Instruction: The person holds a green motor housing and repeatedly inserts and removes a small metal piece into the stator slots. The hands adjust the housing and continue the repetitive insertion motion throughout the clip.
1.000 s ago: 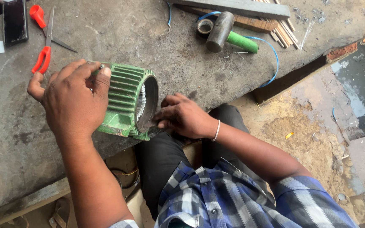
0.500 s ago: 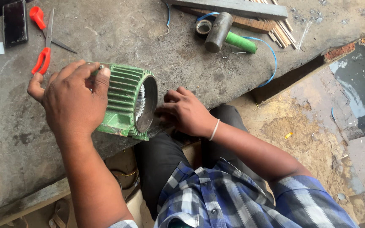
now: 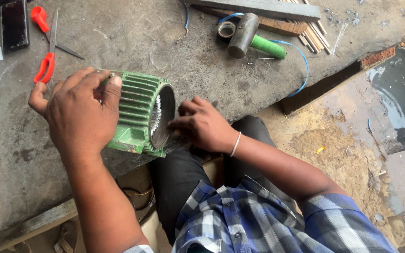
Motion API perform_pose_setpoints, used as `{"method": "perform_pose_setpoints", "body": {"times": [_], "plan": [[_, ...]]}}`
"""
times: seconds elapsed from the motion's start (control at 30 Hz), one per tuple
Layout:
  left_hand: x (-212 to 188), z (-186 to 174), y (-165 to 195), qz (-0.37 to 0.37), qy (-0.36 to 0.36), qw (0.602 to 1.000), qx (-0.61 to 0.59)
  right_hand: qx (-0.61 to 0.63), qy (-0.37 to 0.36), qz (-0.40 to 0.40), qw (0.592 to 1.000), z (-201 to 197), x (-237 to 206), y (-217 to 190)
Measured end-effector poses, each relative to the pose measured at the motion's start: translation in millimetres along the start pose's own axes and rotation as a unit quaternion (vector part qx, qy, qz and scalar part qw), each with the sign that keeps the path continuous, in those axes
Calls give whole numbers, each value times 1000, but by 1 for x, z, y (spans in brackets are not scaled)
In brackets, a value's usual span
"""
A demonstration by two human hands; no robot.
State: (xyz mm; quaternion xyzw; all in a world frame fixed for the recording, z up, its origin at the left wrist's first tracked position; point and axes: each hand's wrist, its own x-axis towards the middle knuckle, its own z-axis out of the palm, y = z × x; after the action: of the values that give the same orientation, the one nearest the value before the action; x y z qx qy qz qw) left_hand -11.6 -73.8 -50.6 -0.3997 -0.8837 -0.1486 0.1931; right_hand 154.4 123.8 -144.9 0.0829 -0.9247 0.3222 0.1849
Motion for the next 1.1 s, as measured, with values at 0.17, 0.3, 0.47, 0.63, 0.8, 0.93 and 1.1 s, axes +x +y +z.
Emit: {"method": "perform_pose_setpoints", "body": {"times": [0.17, 0.3, 0.47, 0.63, 0.8, 0.93, 1.1], "plan": [[0, 0, 0, -4, -3, 1000, -4, -7, -12, 20, 1000, 3, 1, -1], [0, -2, 1, -13, -13, 1000, 3, 55, 5, -6, 998, 4, -1, -2], [1, -4, 3, -4, -8, 1000, -5, 77, 14, -30, 996, 5, -2, -5], [0, -4, 3, -13, -18, 1000, -9, 36, 26, -14, 999, 7, -3, -7], [1, -3, 2, -7, -11, 1000, 0, -10, 31, 5, 999, 4, -4, -4], [1, -2, 1, -10, -10, 1000, -5, -162, 79, -23, 983, 3, -7, -8], [-1, -2, 2, 2, -1, 1000, -4, -232, 116, -50, 964, -3, -4, -5]]}}
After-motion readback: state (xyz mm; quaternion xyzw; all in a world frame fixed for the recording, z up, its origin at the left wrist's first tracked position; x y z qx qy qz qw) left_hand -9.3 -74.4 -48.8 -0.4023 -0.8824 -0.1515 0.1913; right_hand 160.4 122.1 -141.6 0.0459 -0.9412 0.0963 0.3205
